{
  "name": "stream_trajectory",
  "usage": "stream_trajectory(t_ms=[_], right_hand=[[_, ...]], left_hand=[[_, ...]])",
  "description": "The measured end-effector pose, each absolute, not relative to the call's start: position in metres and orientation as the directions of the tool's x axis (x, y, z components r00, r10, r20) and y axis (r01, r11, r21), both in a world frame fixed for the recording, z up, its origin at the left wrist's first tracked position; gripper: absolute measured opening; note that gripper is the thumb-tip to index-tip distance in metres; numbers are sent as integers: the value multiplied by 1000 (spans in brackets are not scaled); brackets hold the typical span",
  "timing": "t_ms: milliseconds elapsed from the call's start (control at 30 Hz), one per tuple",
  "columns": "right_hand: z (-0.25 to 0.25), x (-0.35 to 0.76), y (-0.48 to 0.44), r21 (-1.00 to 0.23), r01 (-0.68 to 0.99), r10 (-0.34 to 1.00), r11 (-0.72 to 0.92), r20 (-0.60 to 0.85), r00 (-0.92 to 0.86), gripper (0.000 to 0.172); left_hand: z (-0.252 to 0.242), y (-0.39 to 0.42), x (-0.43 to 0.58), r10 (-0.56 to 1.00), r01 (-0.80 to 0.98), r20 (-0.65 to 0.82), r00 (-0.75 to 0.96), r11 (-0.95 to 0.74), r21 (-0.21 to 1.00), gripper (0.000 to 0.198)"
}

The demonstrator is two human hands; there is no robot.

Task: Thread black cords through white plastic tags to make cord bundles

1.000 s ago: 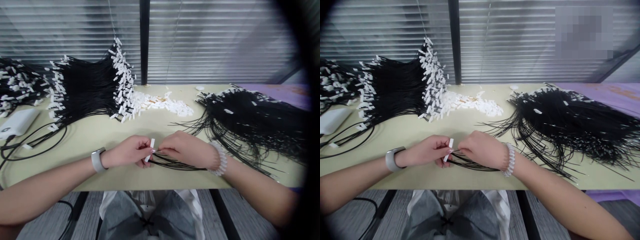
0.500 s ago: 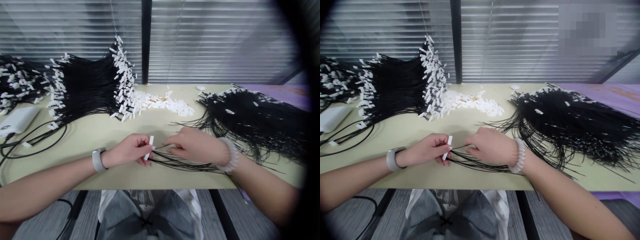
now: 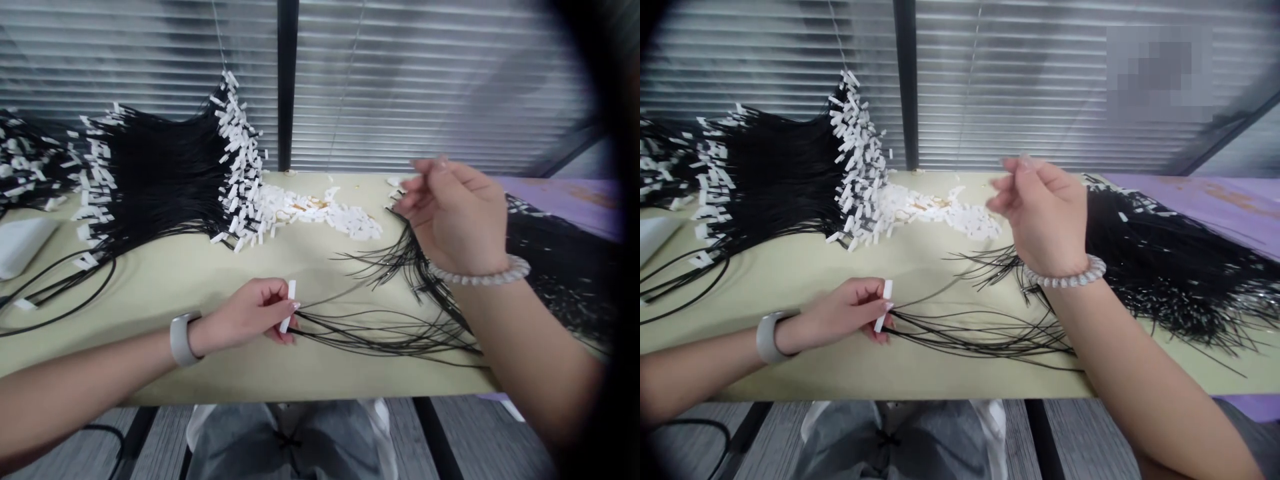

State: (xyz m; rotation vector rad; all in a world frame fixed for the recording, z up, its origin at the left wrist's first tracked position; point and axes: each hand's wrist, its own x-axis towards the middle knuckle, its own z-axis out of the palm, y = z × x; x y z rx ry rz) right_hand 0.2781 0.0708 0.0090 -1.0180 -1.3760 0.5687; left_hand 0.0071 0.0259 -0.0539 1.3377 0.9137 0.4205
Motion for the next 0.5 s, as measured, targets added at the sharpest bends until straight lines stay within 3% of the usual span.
stream_trajectory(t_ms=[67, 167, 200, 267, 500], right_hand=[[2, 270, 67, -890, 218, 901, 401, 426, 80, 37], [-22, 254, 55, -949, 193, 958, 251, 214, -190, 59], [-32, 248, 50, -958, 194, 953, 213, 160, -258, 52], [-48, 239, 40, -938, 312, 946, 150, 45, -320, 22], [-60, 226, 30, -835, 479, 938, 271, 117, -328, 19]], left_hand=[[-54, 26, 6, 733, 223, -338, 591, 254, 941, 25], [-52, 25, 4, 720, 255, -367, 589, 265, 930, 24], [-51, 26, 4, 709, 267, -377, 596, 267, 926, 24], [-49, 26, 3, 676, 276, -401, 618, 291, 916, 24], [-44, 28, 2, 696, 454, -409, 591, 131, 881, 25]])
